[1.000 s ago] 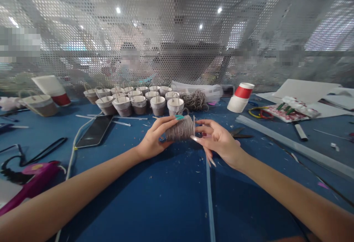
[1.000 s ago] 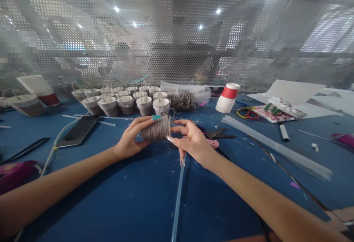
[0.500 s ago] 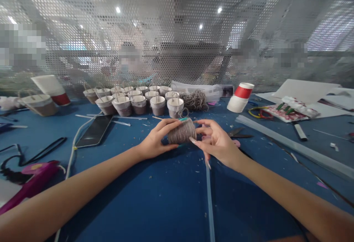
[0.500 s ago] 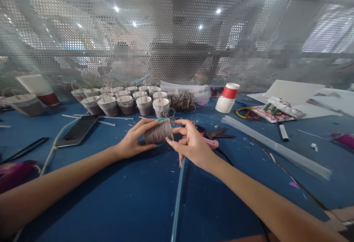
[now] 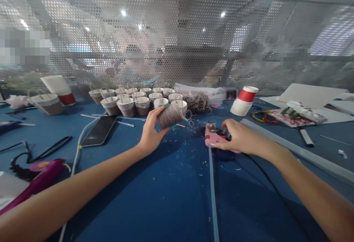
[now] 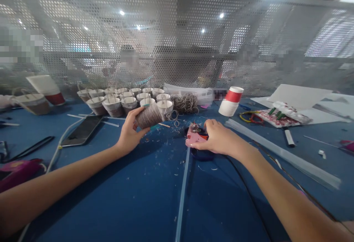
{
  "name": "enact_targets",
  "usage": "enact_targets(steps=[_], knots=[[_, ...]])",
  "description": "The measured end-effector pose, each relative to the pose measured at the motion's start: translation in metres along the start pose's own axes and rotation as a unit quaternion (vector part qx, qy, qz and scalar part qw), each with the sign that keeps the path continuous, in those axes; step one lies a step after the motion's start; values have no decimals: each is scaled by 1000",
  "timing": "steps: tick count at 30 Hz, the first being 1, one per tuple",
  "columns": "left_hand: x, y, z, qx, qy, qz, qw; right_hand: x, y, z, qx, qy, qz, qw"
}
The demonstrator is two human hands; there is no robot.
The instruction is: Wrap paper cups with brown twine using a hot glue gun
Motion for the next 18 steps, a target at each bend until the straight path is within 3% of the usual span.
enact_targets(steps=[3, 7, 13, 18], knots=[[-3, 0, 9, 35, -60, 5, 998, -4, -3, -2, 6, 62, 84, 995], [-6, 0, 12, 52, -96, 13, 994, -7, -7, 3, 6, 40, 113, 993], [-7, 0, 12, 61, -121, 17, 991, -18, -7, 21, -25, -126, 47, 991], [-11, -1, 17, 106, -182, 47, 976, -8, -3, 22, -11, -103, -57, 993]])
Point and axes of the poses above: each hand's wrist, its own y-axis towards the middle knuckle, its own x-axis out of the back of the hand, z = x × y, the point moved 5 cm from there along y, towards the middle knuckle, and after that the axes turned 6 degrees about y, right-handed, at the moved point
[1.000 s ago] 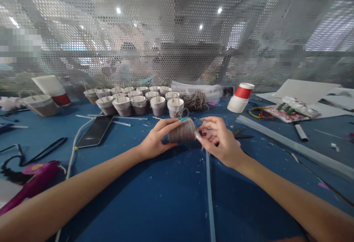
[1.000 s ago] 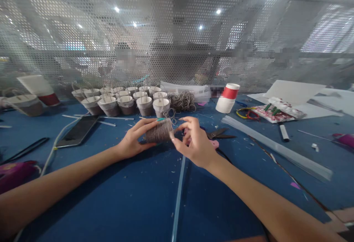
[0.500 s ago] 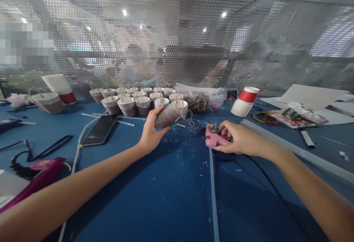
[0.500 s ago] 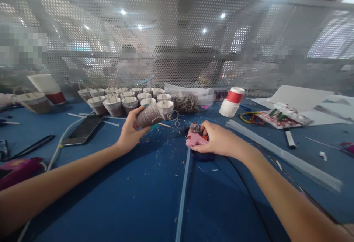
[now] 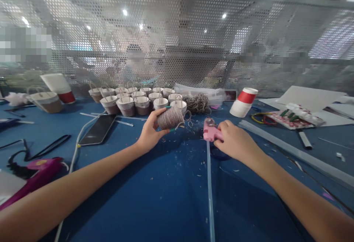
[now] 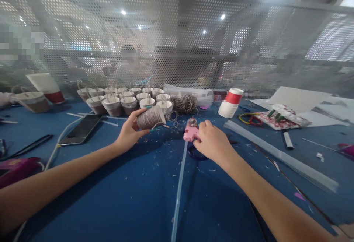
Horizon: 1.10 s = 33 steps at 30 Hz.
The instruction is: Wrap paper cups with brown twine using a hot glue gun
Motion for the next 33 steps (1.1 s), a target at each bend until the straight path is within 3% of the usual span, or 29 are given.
enact_targets(steps=[3, 5, 9, 13, 20, 33], knots=[[-2, 1, 0, 14, -40, 20, 999, 14, 0, -9, -16, 151, -105, 983], [-3, 1, 0, 22, -50, 29, 998, 17, -2, -14, -32, 320, -118, 940], [-4, 0, -1, 38, -35, 42, 998, 10, -9, -3, -21, 548, -9, 836], [-4, 0, 0, 38, -30, 45, 998, 0, -17, 15, -11, 615, 71, 786], [-6, -1, 0, 8, -24, 67, 997, -13, -20, 17, -17, 580, 87, 810], [-7, -2, -1, -12, -2, 74, 997, -19, -18, 15, -15, 589, 106, 801]])
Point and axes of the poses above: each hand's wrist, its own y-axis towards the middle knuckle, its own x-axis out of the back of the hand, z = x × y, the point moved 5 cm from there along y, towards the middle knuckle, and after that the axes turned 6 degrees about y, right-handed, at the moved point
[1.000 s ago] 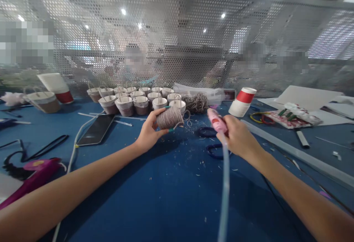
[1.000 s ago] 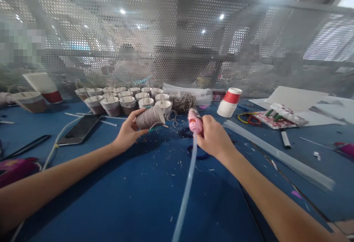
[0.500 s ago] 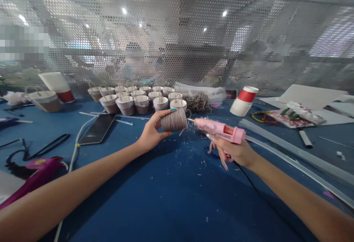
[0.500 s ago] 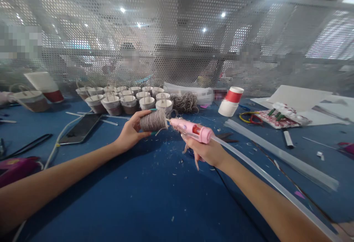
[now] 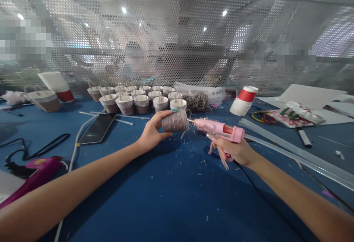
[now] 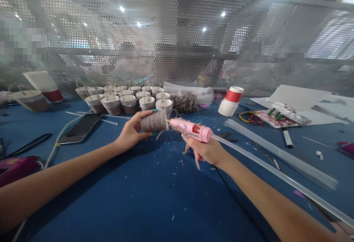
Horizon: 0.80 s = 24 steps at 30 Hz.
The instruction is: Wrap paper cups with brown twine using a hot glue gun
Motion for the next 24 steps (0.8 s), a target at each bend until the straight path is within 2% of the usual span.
enact_targets(steps=[24], knots=[[0, 2, -2, 18, -25, 1, 1000, 5, -1, -6, -31, -27, -4, 999]])
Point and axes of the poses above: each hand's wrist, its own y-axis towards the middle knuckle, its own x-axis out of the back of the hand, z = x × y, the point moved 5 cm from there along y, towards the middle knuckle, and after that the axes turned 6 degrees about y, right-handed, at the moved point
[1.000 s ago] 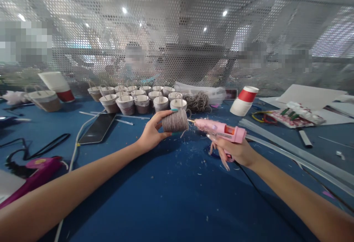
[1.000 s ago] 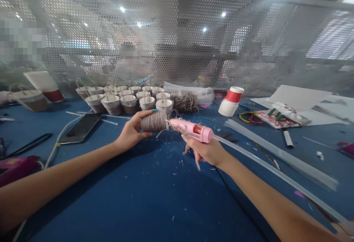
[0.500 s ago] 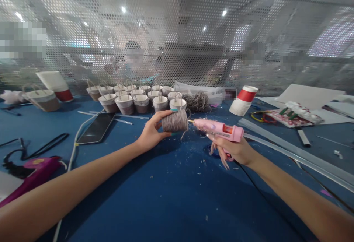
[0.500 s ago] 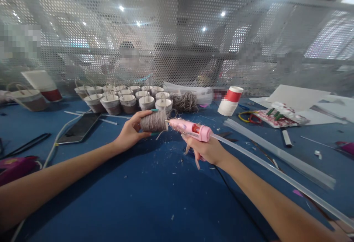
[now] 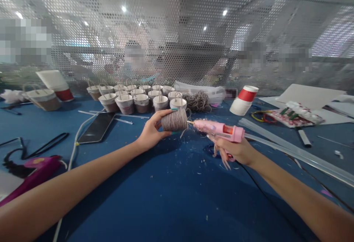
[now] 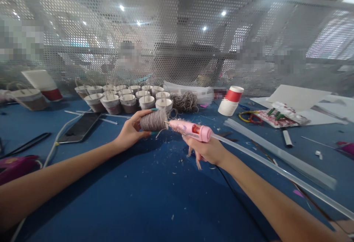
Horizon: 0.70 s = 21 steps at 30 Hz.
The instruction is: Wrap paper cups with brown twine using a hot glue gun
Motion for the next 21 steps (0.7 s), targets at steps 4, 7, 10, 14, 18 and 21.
enact_targets(steps=[4, 7, 10, 14, 18, 21], knots=[[0, 0, -1, 19, -4, 0, 1000, 1, 0, -4, -14, -5, 6, 1000], [0, 0, -1, 26, -15, -2, 1000, 1, 0, -3, -8, -20, 5, 1000], [0, 0, 0, 35, -25, -5, 999, 1, -1, -1, 3, -24, 1, 1000], [0, 0, 1, 40, -31, -7, 999, 0, -1, 0, 0, -31, 6, 999], [0, 0, 0, 35, -40, -3, 999, 2, -2, 1, -2, -40, 6, 999], [0, 0, 0, 41, -46, -5, 998, 1, -2, 2, 0, -38, 15, 999]])
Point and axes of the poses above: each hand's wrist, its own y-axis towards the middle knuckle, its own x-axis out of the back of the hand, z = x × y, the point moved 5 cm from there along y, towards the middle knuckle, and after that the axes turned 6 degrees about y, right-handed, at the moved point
